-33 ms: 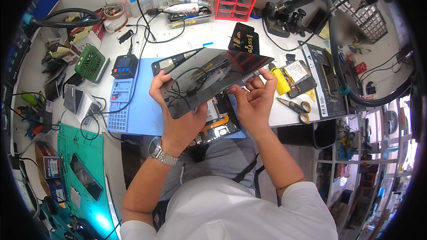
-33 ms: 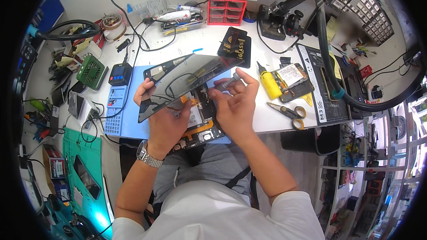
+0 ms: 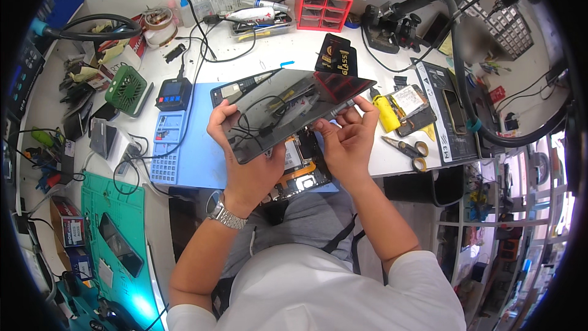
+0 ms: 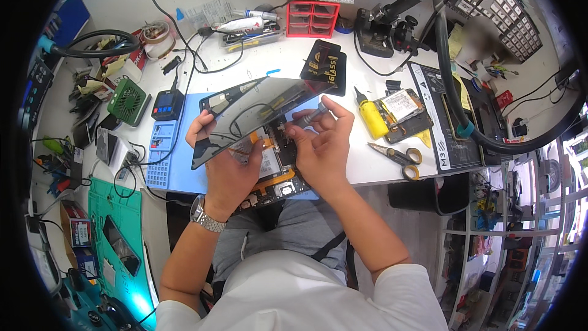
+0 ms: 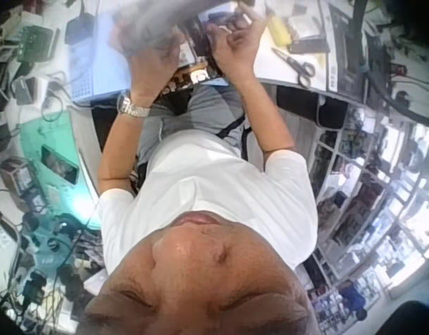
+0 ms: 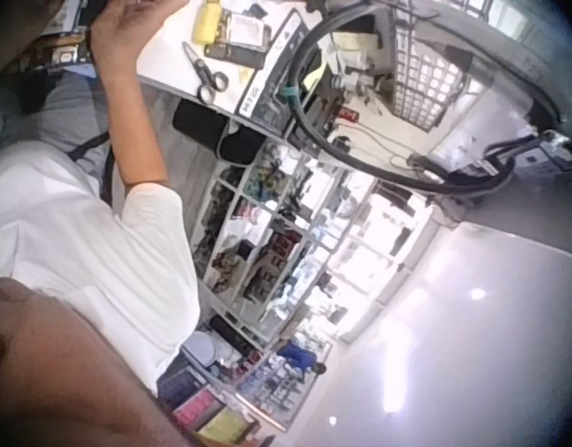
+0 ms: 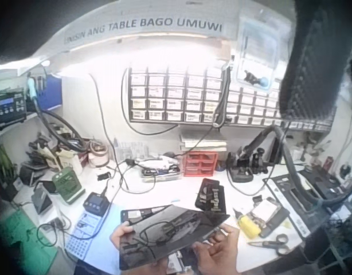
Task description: The person is repairing a tablet by connecting the screen assembly to the main body. They carefully align the ribbon cables and press the screen into place, then use a tool to apply adhesive along the edges to secure it.
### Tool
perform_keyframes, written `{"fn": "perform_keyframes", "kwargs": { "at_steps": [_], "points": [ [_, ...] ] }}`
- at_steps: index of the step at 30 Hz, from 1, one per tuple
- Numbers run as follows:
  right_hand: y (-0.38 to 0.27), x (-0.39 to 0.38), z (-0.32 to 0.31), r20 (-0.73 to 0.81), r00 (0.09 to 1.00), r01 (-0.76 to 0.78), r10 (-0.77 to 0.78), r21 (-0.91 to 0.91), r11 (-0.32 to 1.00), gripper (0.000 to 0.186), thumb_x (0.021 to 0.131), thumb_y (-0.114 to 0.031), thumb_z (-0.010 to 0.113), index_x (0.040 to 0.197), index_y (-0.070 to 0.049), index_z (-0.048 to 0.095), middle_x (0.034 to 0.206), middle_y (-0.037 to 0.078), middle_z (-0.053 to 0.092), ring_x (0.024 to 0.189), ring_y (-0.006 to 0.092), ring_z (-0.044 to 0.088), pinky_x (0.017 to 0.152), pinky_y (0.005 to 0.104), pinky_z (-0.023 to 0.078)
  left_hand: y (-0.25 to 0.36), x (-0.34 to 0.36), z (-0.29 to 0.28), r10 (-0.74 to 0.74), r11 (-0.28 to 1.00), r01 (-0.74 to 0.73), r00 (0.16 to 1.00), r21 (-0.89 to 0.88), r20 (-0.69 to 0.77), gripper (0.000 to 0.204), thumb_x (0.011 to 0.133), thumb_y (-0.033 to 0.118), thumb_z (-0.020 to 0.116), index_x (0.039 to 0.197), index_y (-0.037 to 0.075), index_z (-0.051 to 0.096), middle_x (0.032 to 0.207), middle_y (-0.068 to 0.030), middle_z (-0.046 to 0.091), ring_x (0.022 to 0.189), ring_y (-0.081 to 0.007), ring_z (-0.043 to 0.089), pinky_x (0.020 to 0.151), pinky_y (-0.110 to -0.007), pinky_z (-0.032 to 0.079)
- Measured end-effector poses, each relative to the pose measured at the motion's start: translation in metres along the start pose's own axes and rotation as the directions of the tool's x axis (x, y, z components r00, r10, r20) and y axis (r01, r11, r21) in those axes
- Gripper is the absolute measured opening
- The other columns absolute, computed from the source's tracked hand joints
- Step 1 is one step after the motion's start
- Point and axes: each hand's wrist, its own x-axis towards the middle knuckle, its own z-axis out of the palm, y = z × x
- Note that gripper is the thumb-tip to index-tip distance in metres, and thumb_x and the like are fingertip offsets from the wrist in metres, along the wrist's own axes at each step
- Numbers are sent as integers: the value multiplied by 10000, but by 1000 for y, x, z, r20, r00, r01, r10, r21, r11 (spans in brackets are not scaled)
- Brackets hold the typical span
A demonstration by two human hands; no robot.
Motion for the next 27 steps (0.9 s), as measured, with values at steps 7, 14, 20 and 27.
{"fn": "perform_keyframes", "kwargs": {
  "at_steps": [7,14,20,27],
  "points": [
    [0,5,21,75,997,31,-36,73,997,703,976,217,594,1531,-18,230,1277,251,616,1146,267,706,976,358,627,-10,-8,4,-114,932,95,993,-349,-34,795,819,-160,768,1520,-110,395,1529,-159,296,1551,-334,395,1110,-411,636],
    [-6,5,31,99,985,140,-141,22,990,691,975,224,573,1521,-5,217,1314,280,604,1149,289,720,990,366,630,-7,-7,2,-147,900,123,989,-418,-27,856,763,-127,817,1489,-91,366,1462,-204,374,1394,-358,497,1201,-408,406],
    [6,4,31,92,978,181,-185,53,982,685,982,210,583,1520,5,212,1335,289,586,1201,323,726,1005,372,634,-9,-8,5,-161,896,124,986,-427,-51,814,767,-126,848,1458,-108,420,1446,-176,390,1362,-335,531,1164,-382,455],
    [8,5,35,87,966,233,-242,100,967,693,982,217,566,1528,5,196,1356,295,554,1234,339,717,1040,392,636,-10,-7,7,-149,915,98,983,-392,-103,647,781,-110,851,1364,-145,575,1430,-177,424,1332,-338,550,1124,-381,496]
  ]
}}
